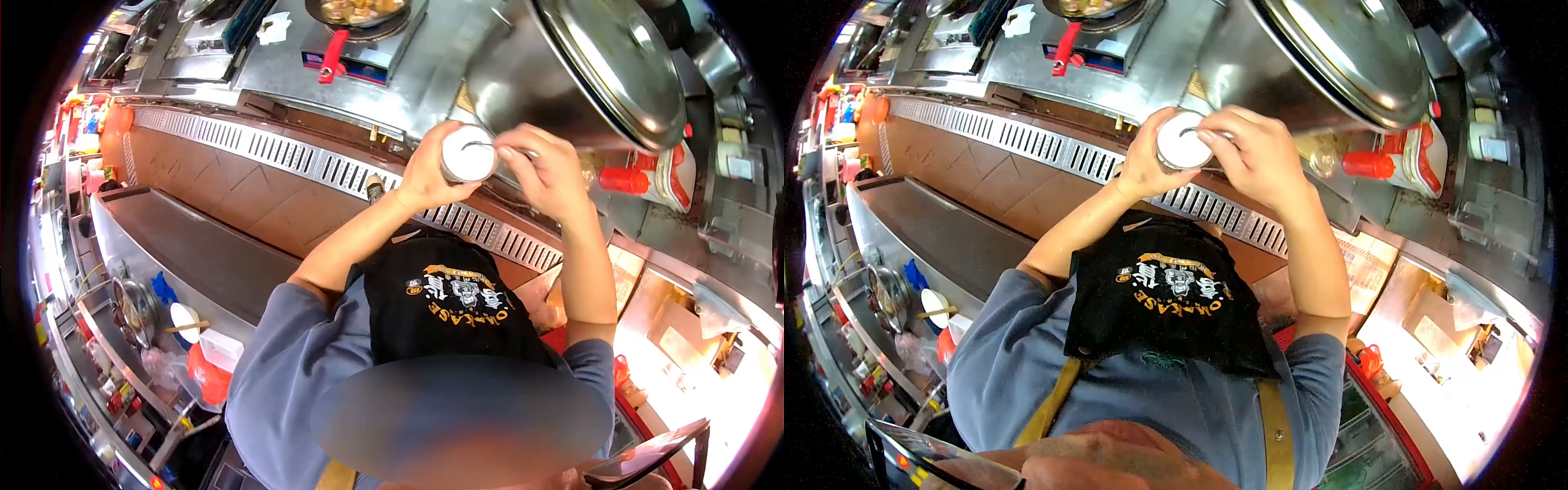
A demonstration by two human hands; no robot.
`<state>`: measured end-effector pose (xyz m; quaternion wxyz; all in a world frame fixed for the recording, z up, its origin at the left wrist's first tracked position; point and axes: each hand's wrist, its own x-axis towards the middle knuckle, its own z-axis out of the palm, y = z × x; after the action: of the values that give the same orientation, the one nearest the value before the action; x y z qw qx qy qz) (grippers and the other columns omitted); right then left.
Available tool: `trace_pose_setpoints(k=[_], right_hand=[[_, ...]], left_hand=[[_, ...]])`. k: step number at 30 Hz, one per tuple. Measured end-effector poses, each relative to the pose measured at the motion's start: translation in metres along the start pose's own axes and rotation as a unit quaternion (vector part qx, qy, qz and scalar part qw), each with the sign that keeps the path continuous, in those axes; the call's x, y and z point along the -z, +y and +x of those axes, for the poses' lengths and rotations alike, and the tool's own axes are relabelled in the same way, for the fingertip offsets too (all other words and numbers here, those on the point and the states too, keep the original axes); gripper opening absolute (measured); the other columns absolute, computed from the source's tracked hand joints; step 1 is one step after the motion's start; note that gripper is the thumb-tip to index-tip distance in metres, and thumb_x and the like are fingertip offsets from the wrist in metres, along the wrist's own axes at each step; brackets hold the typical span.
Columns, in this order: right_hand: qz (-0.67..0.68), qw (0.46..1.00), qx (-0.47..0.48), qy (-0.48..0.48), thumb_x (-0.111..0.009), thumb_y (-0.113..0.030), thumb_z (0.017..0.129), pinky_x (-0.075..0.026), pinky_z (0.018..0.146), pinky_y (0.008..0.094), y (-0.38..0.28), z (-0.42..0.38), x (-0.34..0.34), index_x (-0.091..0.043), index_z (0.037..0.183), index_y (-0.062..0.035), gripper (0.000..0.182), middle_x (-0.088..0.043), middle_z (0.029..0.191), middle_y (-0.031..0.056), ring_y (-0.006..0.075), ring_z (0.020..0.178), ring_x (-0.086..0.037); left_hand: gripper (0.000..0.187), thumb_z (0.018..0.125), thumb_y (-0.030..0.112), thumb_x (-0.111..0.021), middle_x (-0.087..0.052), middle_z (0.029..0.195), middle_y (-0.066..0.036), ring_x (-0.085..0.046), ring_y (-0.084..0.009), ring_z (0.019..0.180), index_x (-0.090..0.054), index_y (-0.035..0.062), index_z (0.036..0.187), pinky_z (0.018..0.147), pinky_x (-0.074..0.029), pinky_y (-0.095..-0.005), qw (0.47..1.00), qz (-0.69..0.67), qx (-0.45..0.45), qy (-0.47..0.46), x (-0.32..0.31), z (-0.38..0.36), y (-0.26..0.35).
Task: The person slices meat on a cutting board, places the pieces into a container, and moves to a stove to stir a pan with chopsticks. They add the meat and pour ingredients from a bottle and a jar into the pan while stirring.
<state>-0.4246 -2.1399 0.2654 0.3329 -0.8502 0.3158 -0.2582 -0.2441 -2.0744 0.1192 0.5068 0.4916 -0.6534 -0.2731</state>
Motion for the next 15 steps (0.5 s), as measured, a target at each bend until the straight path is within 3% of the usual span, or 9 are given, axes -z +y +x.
trace_pose_setpoints(k=[6,15], right_hand=[[0.104,0.968,-0.069,0.218,-0.054,-0.001,0.093,-0.053,0.065,0.0245,-0.021,0.045,-0.062,-0.065,0.093,0.0049,0.011,-0.067,0.079,0.0092,0.0127,0.070,-0.065],[0.134,0.953,-0.126,0.239,-0.054,-0.008,0.096,-0.052,0.061,0.0240,-0.031,0.124,-0.128,-0.062,0.093,0.0037,0.015,-0.067,0.077,0.0084,0.0111,0.067,-0.064]], left_hand=[[0.089,0.059,0.023,-0.085,-0.051,0.125,-0.021,-0.050,-0.0380,0.118,-0.040,0.0005,0.132,0.101,-0.041,-0.0421,0.997,0.050,-0.052,-0.002,0.097,0.057,-0.033],[0.088,0.058,0.021,-0.084,-0.050,0.127,-0.021,-0.049,-0.0388,0.119,-0.040,0.0009,0.131,0.100,-0.041,-0.0441,0.996,0.063,-0.066,-0.019,0.172,0.089,-0.081]])
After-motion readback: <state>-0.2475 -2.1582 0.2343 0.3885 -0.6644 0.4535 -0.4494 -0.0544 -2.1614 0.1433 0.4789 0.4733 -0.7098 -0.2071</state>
